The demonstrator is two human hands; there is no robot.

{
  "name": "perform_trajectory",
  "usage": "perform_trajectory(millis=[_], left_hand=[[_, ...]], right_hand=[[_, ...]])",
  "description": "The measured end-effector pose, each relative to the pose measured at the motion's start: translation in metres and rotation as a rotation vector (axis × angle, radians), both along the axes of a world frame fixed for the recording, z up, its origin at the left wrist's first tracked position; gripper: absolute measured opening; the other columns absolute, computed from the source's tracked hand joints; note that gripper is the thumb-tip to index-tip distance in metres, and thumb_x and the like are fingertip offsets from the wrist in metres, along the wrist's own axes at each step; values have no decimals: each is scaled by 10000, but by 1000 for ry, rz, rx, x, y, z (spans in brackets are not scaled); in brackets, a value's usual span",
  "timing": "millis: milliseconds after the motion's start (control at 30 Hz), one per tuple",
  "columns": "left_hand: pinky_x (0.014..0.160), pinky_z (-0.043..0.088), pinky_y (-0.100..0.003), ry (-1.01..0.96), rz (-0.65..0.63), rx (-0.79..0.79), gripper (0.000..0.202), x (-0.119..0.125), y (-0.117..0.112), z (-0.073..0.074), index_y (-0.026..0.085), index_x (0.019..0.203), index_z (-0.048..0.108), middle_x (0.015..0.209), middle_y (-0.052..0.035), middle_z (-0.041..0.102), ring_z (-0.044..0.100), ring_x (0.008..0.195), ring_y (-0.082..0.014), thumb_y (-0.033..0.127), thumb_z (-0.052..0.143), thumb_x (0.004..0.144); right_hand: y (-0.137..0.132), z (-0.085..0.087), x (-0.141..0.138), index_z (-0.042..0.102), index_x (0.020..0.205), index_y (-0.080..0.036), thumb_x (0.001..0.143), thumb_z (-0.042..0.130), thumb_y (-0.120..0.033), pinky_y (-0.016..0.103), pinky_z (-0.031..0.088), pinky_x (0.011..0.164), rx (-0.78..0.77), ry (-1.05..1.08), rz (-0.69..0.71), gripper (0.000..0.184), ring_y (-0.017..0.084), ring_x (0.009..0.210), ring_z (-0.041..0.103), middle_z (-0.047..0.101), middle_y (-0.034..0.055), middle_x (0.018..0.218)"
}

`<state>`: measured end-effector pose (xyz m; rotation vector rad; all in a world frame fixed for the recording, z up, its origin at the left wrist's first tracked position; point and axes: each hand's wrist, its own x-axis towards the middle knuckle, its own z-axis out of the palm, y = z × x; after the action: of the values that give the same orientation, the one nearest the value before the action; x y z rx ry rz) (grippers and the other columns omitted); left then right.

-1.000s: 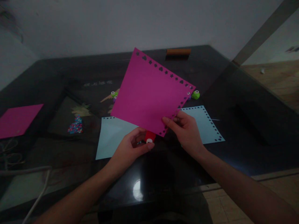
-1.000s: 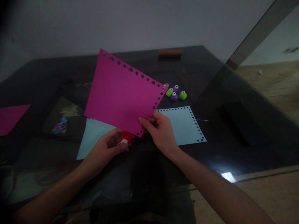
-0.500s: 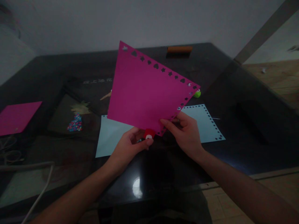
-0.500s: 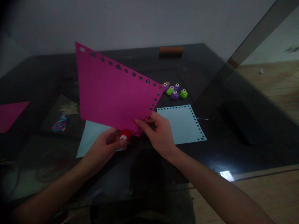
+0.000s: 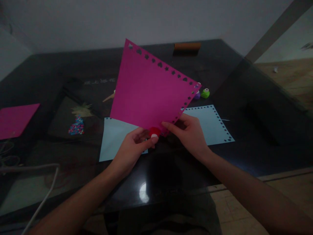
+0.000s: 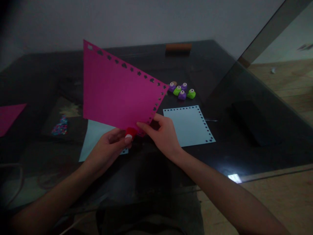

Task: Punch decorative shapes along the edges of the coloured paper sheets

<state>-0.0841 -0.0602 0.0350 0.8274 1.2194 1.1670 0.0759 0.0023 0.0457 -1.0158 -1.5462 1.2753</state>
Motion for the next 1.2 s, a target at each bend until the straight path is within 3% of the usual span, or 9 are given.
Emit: perform_trajectory(millis=[233, 667, 1033, 1200], left_hand=[[609, 474, -232, 4, 10, -9, 330, -1, 1, -1, 186, 933, 704, 911, -38, 695, 595, 770, -156, 342, 798, 657], [580, 470, -195, -17, -5, -31, 265, -1, 1, 2, 173, 869, 730, 825, -32, 691, 577, 684, -109, 354, 792, 686], [532, 403, -198, 5, -37, 5, 225, -1, -1, -1, 173, 869, 712, 770, -4, 657, 505, 593, -83, 331, 767, 718], [614, 460, -217, 25, -41, 8, 243, -1, -1, -2, 191, 910, 717, 857, -20, 702, 581, 701, -119, 333, 768, 718]], right_hand=[[2, 0, 0, 686, 725, -171, 725, 726, -376, 263, 481, 571, -6, -49, 9, 209, 145, 596, 607, 695, 12, 675], [4, -4, 0, 696, 763, -146, 734, 704, -449, 265, 477, 549, -1, -50, 42, 305, 144, 596, 592, 695, 37, 706], [3, -2, -1, 687, 742, -156, 726, 720, -430, 260, 468, 547, -5, -53, 50, 277, 143, 596, 588, 693, 29, 697], [2, -1, -2, 691, 752, -155, 738, 709, -433, 278, 484, 590, -5, -33, 63, 279, 158, 635, 609, 700, 37, 727]])
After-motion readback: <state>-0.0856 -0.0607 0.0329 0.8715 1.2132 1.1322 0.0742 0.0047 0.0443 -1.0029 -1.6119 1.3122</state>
